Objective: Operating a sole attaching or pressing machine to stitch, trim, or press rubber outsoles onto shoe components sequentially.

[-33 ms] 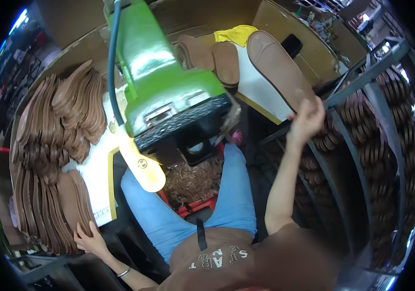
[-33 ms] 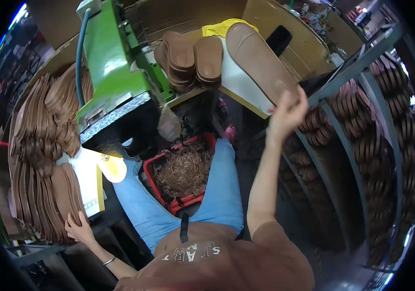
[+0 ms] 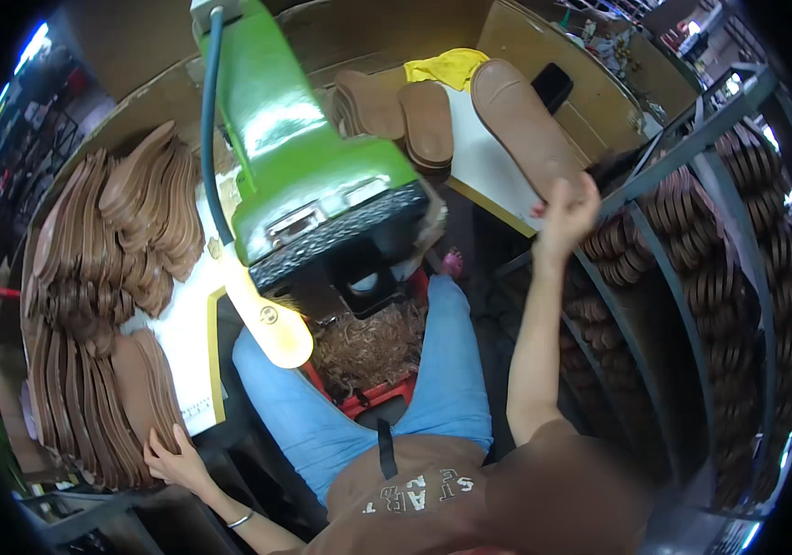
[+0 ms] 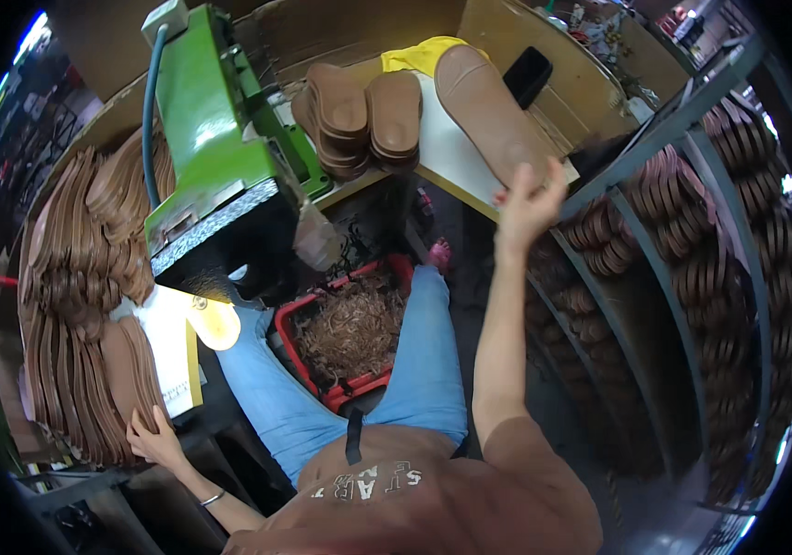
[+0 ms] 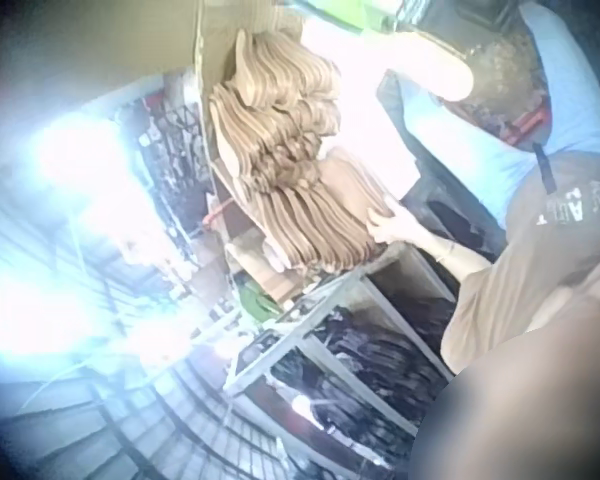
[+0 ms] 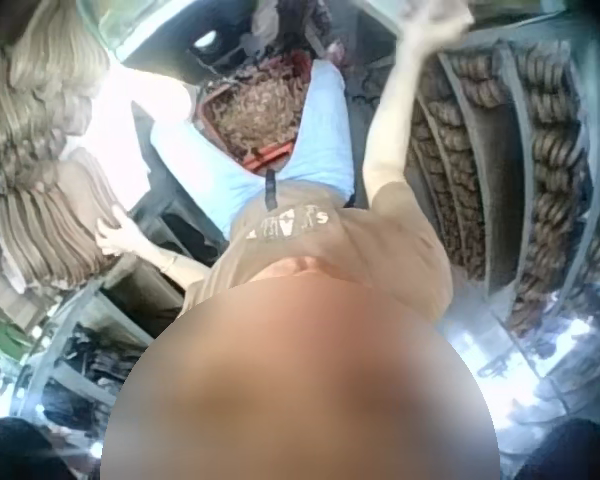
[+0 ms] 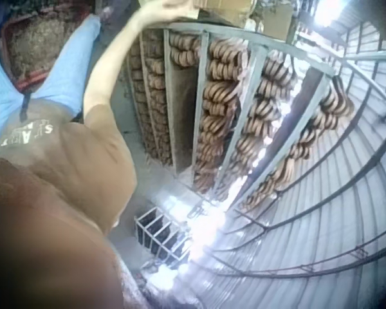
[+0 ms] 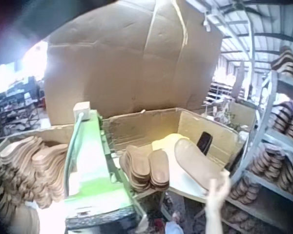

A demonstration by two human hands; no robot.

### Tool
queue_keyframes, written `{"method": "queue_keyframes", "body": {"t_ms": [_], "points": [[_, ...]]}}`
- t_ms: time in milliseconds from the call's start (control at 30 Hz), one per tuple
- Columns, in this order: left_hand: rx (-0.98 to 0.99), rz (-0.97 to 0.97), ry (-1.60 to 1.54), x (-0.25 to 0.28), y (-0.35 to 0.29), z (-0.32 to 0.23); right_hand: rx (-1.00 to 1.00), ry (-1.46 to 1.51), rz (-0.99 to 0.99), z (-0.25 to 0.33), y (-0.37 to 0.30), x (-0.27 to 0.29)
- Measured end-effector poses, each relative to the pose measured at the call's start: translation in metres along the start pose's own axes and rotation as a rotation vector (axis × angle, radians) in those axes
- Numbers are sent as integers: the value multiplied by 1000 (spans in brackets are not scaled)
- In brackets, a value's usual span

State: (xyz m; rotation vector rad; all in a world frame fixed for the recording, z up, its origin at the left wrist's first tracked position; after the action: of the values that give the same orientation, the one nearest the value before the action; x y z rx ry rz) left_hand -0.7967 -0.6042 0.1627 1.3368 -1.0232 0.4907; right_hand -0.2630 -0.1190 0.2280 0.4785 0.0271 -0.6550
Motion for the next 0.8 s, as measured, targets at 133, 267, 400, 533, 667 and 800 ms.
{"method": "queue_keyframes", "body": {"t_ms": [133, 267, 400, 533, 667, 800], "points": [[-63, -169, -56, 2, 3, -10, -344, -11, 164, -137, -7, -51], [85, 17, -223, 0, 9, 1, -470, -83, 191, -149, -41, -60], [208, 49, -272, 7, 5, -3, -558, 330, 64, -130, -44, -59], [273, -157, -655, 40, 11, -14, -405, 405, 67, -75, -38, -87], [48, -293, -923, 91, 17, -53, -407, 280, 167, -64, -41, -126], [-26, 88, -1493, 104, 3, -114, -227, -214, 475, -54, -78, -131]]}}
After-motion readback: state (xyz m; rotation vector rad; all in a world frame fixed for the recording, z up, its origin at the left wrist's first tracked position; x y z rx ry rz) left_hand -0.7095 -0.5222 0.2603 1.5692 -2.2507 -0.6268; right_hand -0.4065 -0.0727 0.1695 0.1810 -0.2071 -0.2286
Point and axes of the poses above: each hand's wrist, its own y-axis towards the middle knuckle, its own x-axis out of the back of the hand, z = x × y, the point moved 8 cm from there along y, towards the middle knuckle, and after that the axes turned 7 degrees about -z, right-handed, at the moved point
